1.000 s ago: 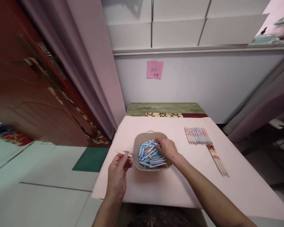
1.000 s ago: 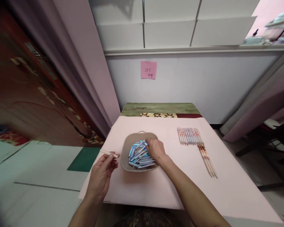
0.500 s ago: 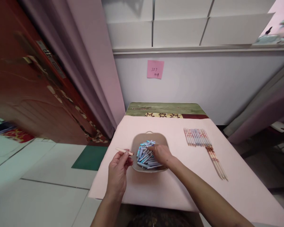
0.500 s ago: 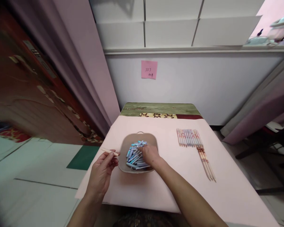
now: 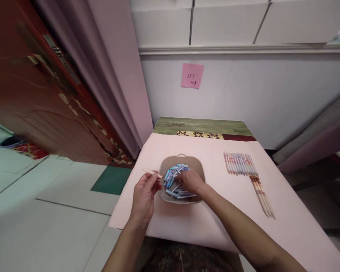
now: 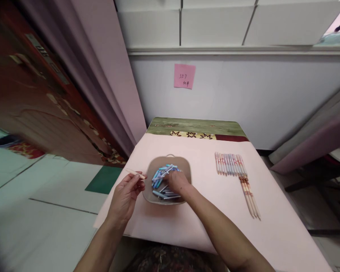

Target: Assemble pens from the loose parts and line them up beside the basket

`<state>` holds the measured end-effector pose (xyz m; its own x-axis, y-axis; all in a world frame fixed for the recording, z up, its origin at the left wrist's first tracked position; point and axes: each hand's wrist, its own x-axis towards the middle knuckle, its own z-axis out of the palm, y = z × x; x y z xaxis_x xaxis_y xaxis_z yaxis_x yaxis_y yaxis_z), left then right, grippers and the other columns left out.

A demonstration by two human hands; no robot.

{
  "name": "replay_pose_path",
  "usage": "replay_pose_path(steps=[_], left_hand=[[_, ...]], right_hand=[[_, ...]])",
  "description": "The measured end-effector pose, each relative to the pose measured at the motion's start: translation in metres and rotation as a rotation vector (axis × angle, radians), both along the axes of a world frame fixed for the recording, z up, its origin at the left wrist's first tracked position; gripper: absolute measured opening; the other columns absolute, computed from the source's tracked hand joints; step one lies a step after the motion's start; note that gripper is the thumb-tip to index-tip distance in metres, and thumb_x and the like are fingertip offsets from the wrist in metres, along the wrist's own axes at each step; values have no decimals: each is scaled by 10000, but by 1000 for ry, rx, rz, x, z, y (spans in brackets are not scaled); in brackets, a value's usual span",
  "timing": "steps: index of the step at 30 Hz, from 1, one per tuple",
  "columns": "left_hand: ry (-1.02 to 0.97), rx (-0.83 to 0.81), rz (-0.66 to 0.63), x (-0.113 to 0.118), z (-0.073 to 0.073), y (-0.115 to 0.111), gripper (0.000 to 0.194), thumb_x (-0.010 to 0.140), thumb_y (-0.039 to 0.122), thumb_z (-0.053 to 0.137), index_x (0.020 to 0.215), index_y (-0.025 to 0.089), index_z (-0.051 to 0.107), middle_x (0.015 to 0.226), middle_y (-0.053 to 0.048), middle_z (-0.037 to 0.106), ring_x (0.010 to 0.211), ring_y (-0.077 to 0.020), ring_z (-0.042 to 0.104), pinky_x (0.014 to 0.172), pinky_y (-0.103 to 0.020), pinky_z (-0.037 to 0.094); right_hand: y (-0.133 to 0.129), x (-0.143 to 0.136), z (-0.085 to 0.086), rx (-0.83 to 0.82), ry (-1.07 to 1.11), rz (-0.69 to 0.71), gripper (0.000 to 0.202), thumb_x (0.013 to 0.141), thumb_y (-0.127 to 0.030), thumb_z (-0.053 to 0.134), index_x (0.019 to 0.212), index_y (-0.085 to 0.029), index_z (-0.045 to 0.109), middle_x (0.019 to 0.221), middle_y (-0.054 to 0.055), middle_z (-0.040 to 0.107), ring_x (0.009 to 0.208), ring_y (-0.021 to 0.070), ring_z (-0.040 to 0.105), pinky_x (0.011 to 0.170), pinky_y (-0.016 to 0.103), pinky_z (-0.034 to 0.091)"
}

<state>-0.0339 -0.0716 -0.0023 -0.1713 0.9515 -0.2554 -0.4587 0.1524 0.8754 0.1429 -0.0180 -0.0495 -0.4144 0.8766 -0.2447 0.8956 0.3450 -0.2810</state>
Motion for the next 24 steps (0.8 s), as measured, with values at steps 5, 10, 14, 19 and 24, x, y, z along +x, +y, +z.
replay_pose_path(steps=[5, 10, 14, 19, 24], left_hand=[[21, 16, 8, -2, 2, 11, 262, 664, 302, 761, 837, 131, 664, 776, -33, 668, 581, -88, 533, 578, -216, 431], [16, 25, 3, -2, 3, 23, 272, 660, 312, 761, 839, 134, 660, 784, -36, 666, 592, -91, 536, 582, -219, 431], [7, 23, -13, 1, 2, 27, 256, 672, 300, 751, 836, 131, 653, 774, -37, 670, 584, -88, 534, 579, -219, 423], [-43, -23, -37, 4, 5, 31, 287, 640, 295, 770, 843, 128, 656, 752, -35, 672, 570, -90, 543, 568, -222, 422], [-91, -34, -61, 0, 5, 33, 269, 653, 285, 767, 842, 127, 660, 772, -43, 678, 578, -87, 551, 569, -217, 432]], right_hand=[[5, 8, -2, 21, -17, -86, 387, 877, -239, 461, 1214, -349, 614, 1122, 55, 690, 1032, 237, 632, 816, 329, 472], [8, 13, -2, 4, -20, -114, 380, 868, -261, 488, 1226, -301, 609, 1129, 71, 688, 1031, 234, 631, 824, 319, 460], [2, 6, 5, -7, 27, -51, 289, 871, -265, 486, 1074, -260, 691, 1066, 59, 705, 978, 209, 638, 790, 273, 446], [-9, -15, 10, -41, 144, 276, 208, 788, -232, 570, 903, -259, 741, 941, 13, 720, 868, 167, 632, 732, 227, 422], [-8, -19, 6, 5, 46, 238, 235, 783, -185, 542, 907, -222, 738, 952, 60, 709, 865, 202, 630, 743, 266, 423]])
